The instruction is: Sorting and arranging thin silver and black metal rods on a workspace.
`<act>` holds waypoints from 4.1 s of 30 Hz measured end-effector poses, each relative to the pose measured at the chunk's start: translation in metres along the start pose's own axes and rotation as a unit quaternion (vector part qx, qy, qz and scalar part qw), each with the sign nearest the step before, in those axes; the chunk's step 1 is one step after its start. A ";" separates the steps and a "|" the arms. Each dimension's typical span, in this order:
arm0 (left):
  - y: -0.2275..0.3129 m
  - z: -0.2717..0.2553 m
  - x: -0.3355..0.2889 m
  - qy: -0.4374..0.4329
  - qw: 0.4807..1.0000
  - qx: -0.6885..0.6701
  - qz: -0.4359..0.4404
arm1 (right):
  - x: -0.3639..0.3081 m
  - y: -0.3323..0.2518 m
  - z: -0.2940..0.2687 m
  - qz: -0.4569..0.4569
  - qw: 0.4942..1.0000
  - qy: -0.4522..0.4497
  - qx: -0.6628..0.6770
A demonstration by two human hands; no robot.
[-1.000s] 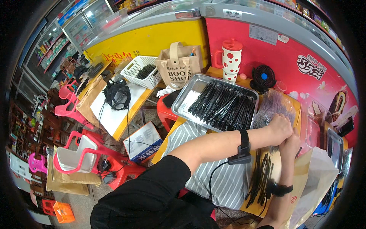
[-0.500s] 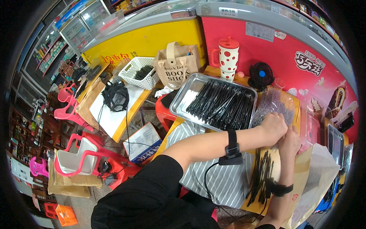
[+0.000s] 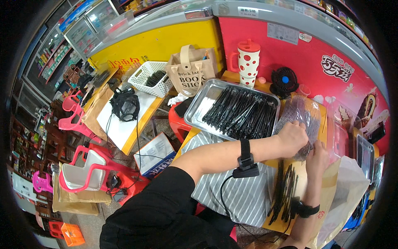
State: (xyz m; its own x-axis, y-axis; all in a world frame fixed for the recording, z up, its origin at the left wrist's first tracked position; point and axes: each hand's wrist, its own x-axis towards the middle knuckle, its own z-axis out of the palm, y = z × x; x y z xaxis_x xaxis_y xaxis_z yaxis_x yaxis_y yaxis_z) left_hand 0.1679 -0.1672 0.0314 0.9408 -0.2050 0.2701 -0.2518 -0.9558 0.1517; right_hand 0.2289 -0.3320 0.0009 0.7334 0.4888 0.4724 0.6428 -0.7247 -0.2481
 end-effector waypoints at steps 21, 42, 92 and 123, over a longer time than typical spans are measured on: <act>-0.017 0.007 -0.002 0.149 0.988 -0.032 -0.032 | -0.005 0.014 0.004 0.085 0.991 0.063 0.082; -0.018 0.020 0.007 0.254 0.966 -0.042 -0.032 | -0.003 0.014 0.000 0.168 0.980 0.069 0.085; -0.022 0.028 0.009 0.311 0.923 -0.218 -0.059 | 0.081 -0.029 0.016 0.060 0.993 -0.103 0.010; -0.039 0.001 -0.039 0.284 0.912 -0.290 -0.062 | 0.103 0.004 0.032 0.335 0.865 -0.198 0.317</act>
State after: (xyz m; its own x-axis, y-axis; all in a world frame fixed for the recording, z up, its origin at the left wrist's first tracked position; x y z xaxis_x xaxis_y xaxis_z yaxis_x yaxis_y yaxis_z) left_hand 0.1416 -0.1220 0.0140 0.7422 0.1968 0.6406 -0.3838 -0.6589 0.6470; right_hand 0.3144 -0.2693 0.0220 0.9256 0.2815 -0.2528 -0.0556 -0.5598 -0.8267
